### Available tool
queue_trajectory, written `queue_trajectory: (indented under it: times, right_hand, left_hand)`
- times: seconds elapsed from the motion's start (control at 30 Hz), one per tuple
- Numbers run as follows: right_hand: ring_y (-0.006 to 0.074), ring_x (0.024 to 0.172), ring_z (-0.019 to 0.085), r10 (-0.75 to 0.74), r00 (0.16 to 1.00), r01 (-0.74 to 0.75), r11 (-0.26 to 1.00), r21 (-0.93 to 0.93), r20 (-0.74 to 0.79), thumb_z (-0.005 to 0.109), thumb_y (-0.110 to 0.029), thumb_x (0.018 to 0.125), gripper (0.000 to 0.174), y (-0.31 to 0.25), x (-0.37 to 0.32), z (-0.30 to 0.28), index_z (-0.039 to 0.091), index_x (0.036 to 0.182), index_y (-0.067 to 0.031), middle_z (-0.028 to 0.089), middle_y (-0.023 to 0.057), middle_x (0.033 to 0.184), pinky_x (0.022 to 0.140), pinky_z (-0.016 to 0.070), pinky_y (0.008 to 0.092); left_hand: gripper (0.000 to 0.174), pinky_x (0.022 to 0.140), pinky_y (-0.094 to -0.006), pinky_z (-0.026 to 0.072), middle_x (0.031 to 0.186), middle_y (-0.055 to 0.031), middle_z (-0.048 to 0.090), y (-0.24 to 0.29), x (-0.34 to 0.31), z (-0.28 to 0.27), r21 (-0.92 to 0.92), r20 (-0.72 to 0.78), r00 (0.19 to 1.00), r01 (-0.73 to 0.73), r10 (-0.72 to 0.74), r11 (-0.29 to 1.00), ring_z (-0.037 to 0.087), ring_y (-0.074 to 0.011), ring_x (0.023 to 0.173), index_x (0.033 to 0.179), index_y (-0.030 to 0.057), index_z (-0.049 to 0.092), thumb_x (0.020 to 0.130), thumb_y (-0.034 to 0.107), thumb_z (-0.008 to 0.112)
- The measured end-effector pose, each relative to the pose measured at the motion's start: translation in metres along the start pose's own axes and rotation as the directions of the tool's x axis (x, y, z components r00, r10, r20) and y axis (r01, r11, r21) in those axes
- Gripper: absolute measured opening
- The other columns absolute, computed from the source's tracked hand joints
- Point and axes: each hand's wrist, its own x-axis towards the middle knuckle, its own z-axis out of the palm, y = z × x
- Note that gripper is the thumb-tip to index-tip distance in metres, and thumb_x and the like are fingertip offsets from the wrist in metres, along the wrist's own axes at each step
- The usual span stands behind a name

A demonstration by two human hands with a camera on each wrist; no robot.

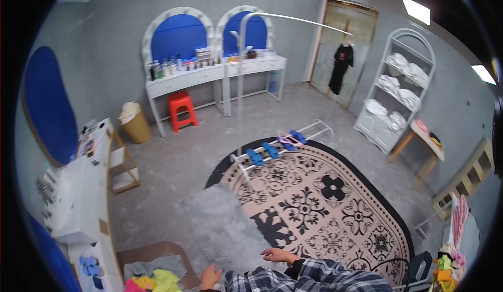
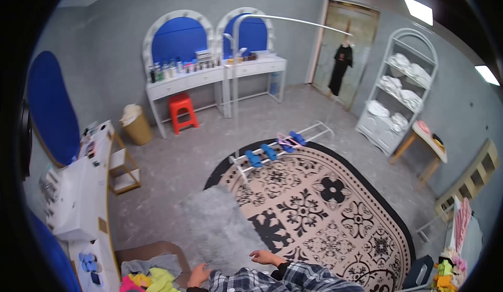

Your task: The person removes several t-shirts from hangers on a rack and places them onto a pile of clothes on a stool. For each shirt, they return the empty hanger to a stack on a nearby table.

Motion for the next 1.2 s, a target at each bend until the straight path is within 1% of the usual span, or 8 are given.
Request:
queue_trajectory:
  times: [0.13, 0.37, 0.47, 0.7, 0.83, 0.97, 1.07, 1.2]
  right_hand:
    - [0.0225, 0.083, 0.059, 0.194, 0.955, -0.146, 0.965, 0.217, -0.222, 0.056, -0.026, 0.078, 0.036, 0.064, -0.067, -0.041, 0.056, 0.109, -0.0078, 0.063, 0.0118, 0.093, 0.073, 0.0460, 0.0317]
    - [0.0116, 0.075, 0.056, 0.367, 0.873, -0.146, 0.826, 0.545, -0.322, 0.056, -0.022, 0.081, 0.030, 0.114, -0.122, -0.103, 0.058, 0.105, -0.0049, 0.061, 0.0050, 0.082, 0.066, 0.0438, 0.0241]
    - [0.0090, 0.072, 0.054, 0.409, 0.878, -0.129, 0.701, 0.701, -0.247, 0.056, -0.021, 0.080, 0.029, 0.134, -0.116, -0.146, 0.058, 0.105, -0.0057, 0.059, 0.0028, 0.080, 0.063, 0.0426, 0.0219]
    - [0.0090, 0.068, 0.052, 0.380, 0.758, -0.052, 0.845, 0.532, -0.529, 0.059, -0.023, 0.079, 0.028, 0.198, -0.060, -0.297, 0.060, 0.099, -0.0041, 0.059, 0.0016, 0.075, 0.061, 0.0416, 0.0222]
    - [0.0081, 0.069, 0.051, 0.495, 0.753, -0.099, 0.738, 0.668, -0.434, 0.059, -0.023, 0.079, 0.029, 0.204, -0.065, -0.391, 0.060, 0.101, -0.0049, 0.059, 0.0015, 0.076, 0.063, 0.0424, 0.0231]
    - [0.0089, 0.069, 0.054, 0.510, 0.603, 0.055, 0.741, 0.670, -0.614, 0.058, -0.019, 0.079, 0.026, 0.246, -0.066, -0.450, 0.060, 0.100, -0.0026, 0.061, 0.0028, 0.078, 0.061, 0.0437, 0.0231]
    - [0.0092, 0.076, 0.056, 0.646, 0.592, 0.007, 0.593, 0.805, -0.481, 0.057, -0.019, 0.082, 0.020, 0.281, -0.063, -0.475, 0.059, 0.097, -0.0066, 0.061, 0.0005, 0.084, 0.066, 0.0428, 0.0210]
    - [0.0103, 0.081, 0.057, 0.660, 0.697, -0.141, 0.509, 0.849, -0.279, 0.059, -0.024, 0.080, 0.027, 0.316, -0.055, -0.528, 0.058, 0.105, -0.0124, 0.061, -0.0002, 0.090, 0.068, 0.0439, 0.0241]
  left_hand:
    - [0.044, 0.082, -0.0391, 0.0427, 0.101, -0.0173, 0.058, 0.077, 0.059, 0.046, 0.120, 0.221, 0.946, -0.266, 0.235, 0.957, 0.054, -0.0336, 0.096, 0.109, 0.0045, 0.053, 0.075, 0.031, 0.058]
    - [0.044, 0.081, -0.0373, 0.0437, 0.104, -0.0180, 0.058, 0.230, 0.107, 0.061, -0.039, 0.469, 0.766, -0.480, 0.440, 0.876, 0.055, -0.0320, 0.095, 0.111, 0.0061, 0.053, 0.075, 0.032, 0.059]
    - [0.044, 0.081, -0.0375, 0.0439, 0.102, -0.0177, 0.058, 0.248, 0.163, 0.080, 0.011, 0.497, 0.722, -0.560, 0.481, 0.828, 0.056, -0.0324, 0.094, 0.110, 0.0058, 0.053, 0.075, 0.031, 0.060]
    - [0.038, 0.081, -0.0387, 0.0427, 0.099, -0.0174, 0.059, 0.329, 0.297, 0.071, 0.066, 0.501, 0.784, -0.457, 0.367, 0.887, 0.055, -0.0328, 0.095, 0.106, 0.0074, 0.056, 0.075, 0.030, 0.059]
    - [0.045, 0.077, -0.0395, 0.0447, 0.095, -0.0158, 0.061, 0.386, 0.401, 0.085, 0.098, 0.619, 0.688, -0.547, 0.380, 0.831, 0.057, -0.0321, 0.089, 0.102, 0.0058, 0.058, 0.068, 0.035, 0.061]
    - [0.036, 0.068, -0.0352, 0.0467, 0.085, -0.0144, 0.061, 0.478, 0.476, 0.111, -0.030, 0.356, 0.632, -0.728, 0.688, 0.685, 0.059, -0.0278, 0.076, 0.105, 0.0065, 0.057, 0.074, 0.026, 0.060]
    - [0.035, 0.072, -0.0344, 0.0461, 0.090, -0.0143, 0.061, 0.572, 0.481, 0.103, -0.050, 0.429, 0.605, -0.726, 0.671, 0.686, 0.059, -0.0278, 0.083, 0.106, 0.0061, 0.056, 0.077, 0.025, 0.058]
    - [0.036, 0.080, -0.0330, 0.0435, 0.101, -0.0145, 0.058, 0.638, 0.527, 0.135, -0.183, 0.493, 0.530, -0.712, 0.690, 0.678, 0.056, -0.0273, 0.094, 0.107, 0.0064, 0.055, 0.078, 0.027, 0.059]
